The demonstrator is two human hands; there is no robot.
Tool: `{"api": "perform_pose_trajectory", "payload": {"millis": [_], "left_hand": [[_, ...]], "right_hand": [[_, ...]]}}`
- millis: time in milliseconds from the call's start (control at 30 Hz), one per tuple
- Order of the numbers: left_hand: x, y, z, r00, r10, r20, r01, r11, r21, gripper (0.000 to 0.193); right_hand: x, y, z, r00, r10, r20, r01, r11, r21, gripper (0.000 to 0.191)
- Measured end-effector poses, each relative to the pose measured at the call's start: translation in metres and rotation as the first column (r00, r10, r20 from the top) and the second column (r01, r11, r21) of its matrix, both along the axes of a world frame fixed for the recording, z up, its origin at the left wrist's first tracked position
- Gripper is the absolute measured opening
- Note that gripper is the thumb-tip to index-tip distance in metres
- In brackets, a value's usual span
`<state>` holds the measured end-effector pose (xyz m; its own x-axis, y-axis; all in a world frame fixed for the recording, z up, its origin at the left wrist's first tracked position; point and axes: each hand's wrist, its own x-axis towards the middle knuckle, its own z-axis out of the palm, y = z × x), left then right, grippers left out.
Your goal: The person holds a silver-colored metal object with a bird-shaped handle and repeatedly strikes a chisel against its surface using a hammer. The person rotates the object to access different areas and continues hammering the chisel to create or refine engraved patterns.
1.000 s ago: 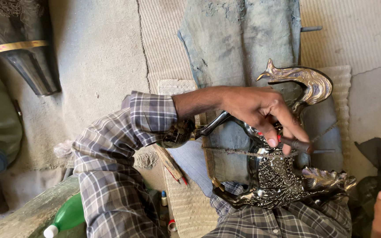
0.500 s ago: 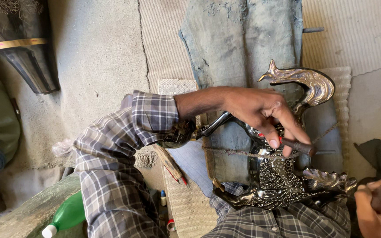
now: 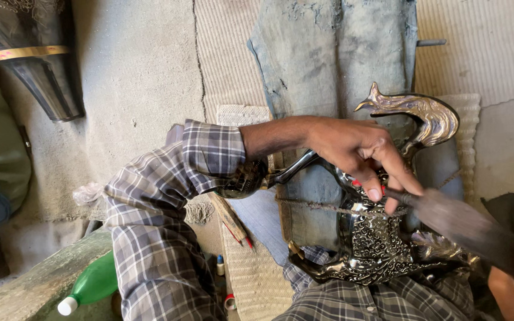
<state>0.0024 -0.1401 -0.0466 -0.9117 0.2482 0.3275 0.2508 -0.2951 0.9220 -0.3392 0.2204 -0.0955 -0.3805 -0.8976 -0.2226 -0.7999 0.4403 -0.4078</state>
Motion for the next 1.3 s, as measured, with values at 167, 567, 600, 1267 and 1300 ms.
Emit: {"api": "perform_pose_trajectory", "payload": {"millis": [167, 567, 600, 1267, 1300], "left_hand": [[-0.002, 0.001, -0.003, 1.0, 0.017, -0.007, -0.018, 0.998, -0.056, 0.051], [0.002, -0.003, 0.012, 0.999, -0.002, 0.05, 0.006, 0.997, -0.082, 0.051], [0.002, -0.003, 0.012, 1.0, 0.002, -0.022, -0.004, 0.999, -0.049, 0.05], [-0.001, -0.002, -0.001, 0.998, 0.007, -0.066, -0.013, 0.996, -0.086, 0.051], [-0.001, -0.002, -0.001, 0.998, 0.01, -0.07, -0.017, 0.995, -0.1, 0.051]], "right_hand": [[-0.003, -0.004, 0.0, 0.999, 0.044, -0.025, -0.044, 0.999, 0.002, 0.017], [-0.007, -0.01, -0.002, 0.994, 0.093, -0.053, -0.093, 0.996, 0.011, 0.019], [-0.007, -0.009, -0.002, 0.994, 0.097, -0.05, -0.096, 0.995, 0.01, 0.019], [-0.008, -0.019, -0.001, 0.988, 0.127, -0.082, -0.127, 0.992, 0.012, 0.023], [-0.007, -0.022, -0.002, 0.988, 0.135, -0.08, -0.135, 0.991, 0.008, 0.023]]}}
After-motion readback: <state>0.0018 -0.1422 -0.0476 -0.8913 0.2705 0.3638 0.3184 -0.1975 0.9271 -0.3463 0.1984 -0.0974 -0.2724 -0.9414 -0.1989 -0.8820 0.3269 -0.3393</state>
